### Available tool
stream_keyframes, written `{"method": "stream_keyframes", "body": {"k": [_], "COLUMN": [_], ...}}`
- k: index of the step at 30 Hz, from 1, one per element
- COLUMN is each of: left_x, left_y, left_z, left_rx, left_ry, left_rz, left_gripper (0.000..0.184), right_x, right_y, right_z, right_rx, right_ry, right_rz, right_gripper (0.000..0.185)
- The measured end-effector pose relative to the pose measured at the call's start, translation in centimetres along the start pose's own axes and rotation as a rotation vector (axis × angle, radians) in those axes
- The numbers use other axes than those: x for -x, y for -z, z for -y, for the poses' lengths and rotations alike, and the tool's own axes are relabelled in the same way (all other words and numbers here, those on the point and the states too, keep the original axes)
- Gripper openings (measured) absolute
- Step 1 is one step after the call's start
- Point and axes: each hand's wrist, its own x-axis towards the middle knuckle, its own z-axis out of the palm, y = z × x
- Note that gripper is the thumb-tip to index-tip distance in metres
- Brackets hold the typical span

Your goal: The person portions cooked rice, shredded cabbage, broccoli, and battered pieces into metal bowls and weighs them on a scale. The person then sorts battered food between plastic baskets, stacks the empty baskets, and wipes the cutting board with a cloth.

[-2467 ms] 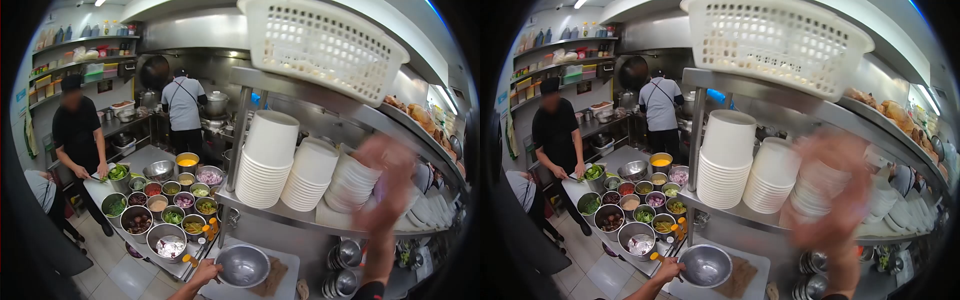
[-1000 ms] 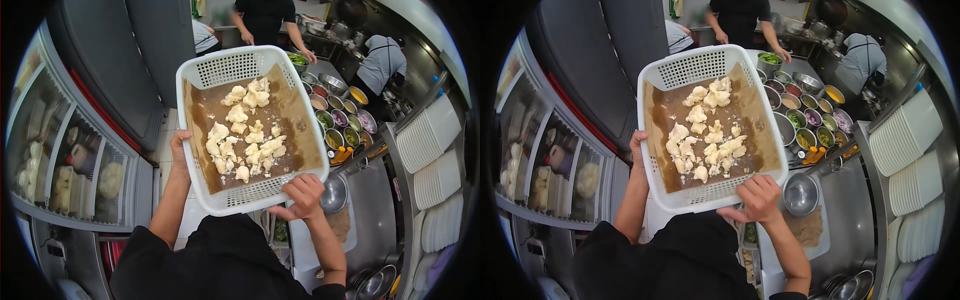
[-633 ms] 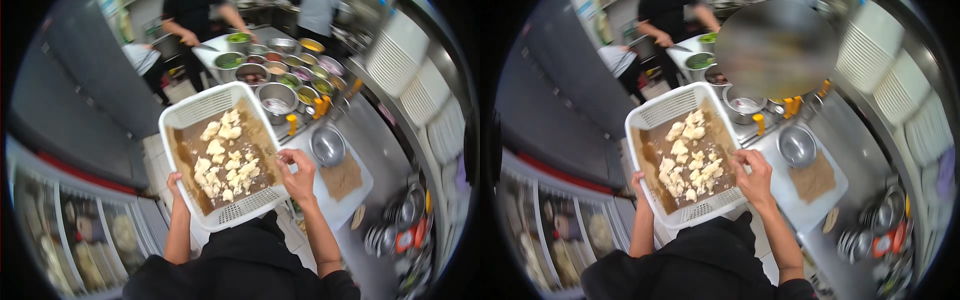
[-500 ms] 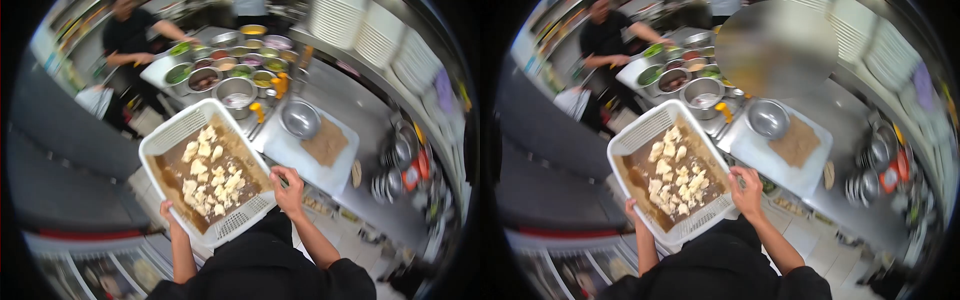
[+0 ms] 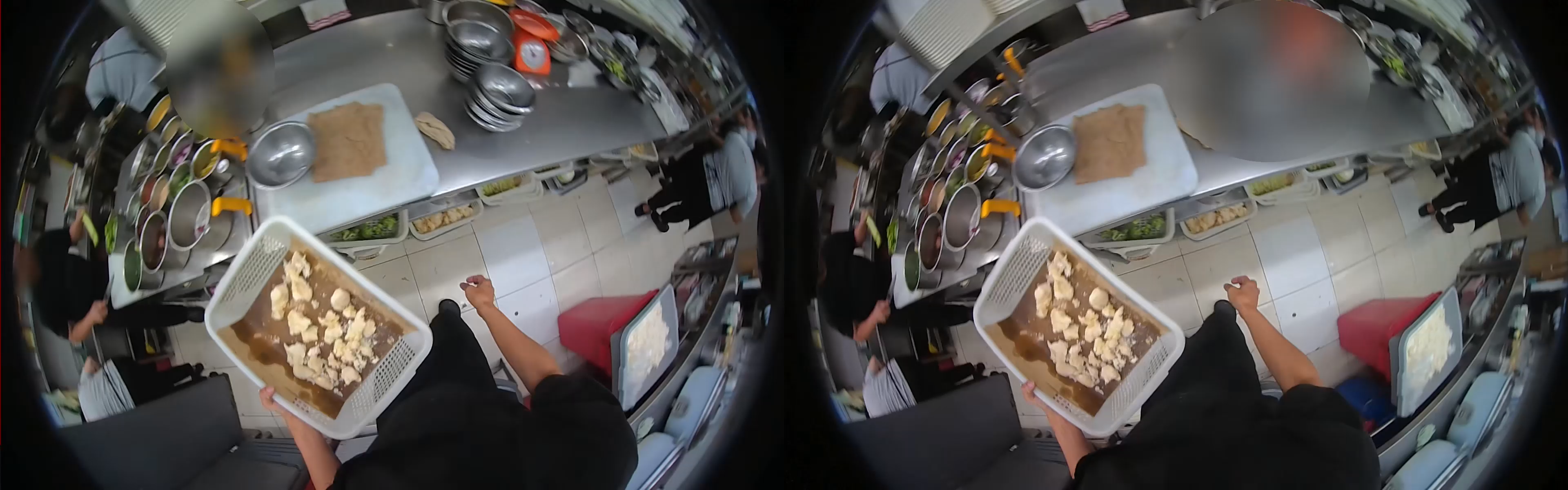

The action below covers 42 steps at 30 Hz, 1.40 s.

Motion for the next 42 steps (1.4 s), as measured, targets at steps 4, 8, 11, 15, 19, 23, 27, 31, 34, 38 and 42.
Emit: {"method": "stream_keyframes", "body": {"k": [4,8,11,15,19,23,27,31,34,38,42], "left_x": [-2.8,-3.3,-3.3,-10.2,-17.6,-26.5,-29.0,-27.9,-21.8,-16.2,-14.8], "left_y": [5.8,6.9,0.5,-8.6,-16.3,-21.4,-25.5,-25.1,-20.1,-7.7,-3.3], "left_z": [0.2,-0.5,-1.1,-2.0,-3.1,-1.6,1.3,0.1,-0.8,6.4,22.3], "left_rx": [-0.18,-0.194,-0.193,-0.067,-0.061,-0.266,-0.511,-0.726,-0.831,-0.62,-1.338], "left_ry": [0.008,0.097,-0.024,-0.005,0.16,0.137,-0.003,-0.105,-0.666,0.113,0.811], "left_rz": [0.065,-0.039,-0.024,0.307,0.702,0.707,0.581,0.163,0.073,0.753,0.161], "left_gripper": [0.071,0.067,0.067,0.061,0.064,0.063,0.052,0.055,0.041,0.029,0.025], "right_x": [-5.2,-1.4,1.5,3.3,3.4,0.9,-3.7,-11.2,-19.3,-28.3,-33.6], "right_y": [-5.2,-6.8,-8.6,-6.7,-5.8,-7.2,-9.7,-13.2,-18.7,-19.3,-20.6], "right_z": [-8.0,-6.1,-7.9,-11.8,-15.2,-16.2,-15.8,-14.6,-14.2,-8.4,-6.6], "right_rx": [0.423,0.362,-0.032,0.022,-0.042,-0.063,-0.035,0.024,-0.236,-0.642,-0.696], "right_ry": [-0.363,-0.323,-0.262,-0.453,-0.511,-0.497,-0.404,-0.238,-0.304,-0.392,-0.491], "right_rz": [0.44,0.359,0.288,0.265,0.195,0.156,0.19,0.329,0.128,-0.024,-0.165], "right_gripper": [0.052,0.041,0.029,0.03,0.029,0.027,0.031,0.045,0.052,0.071,0.058]}}
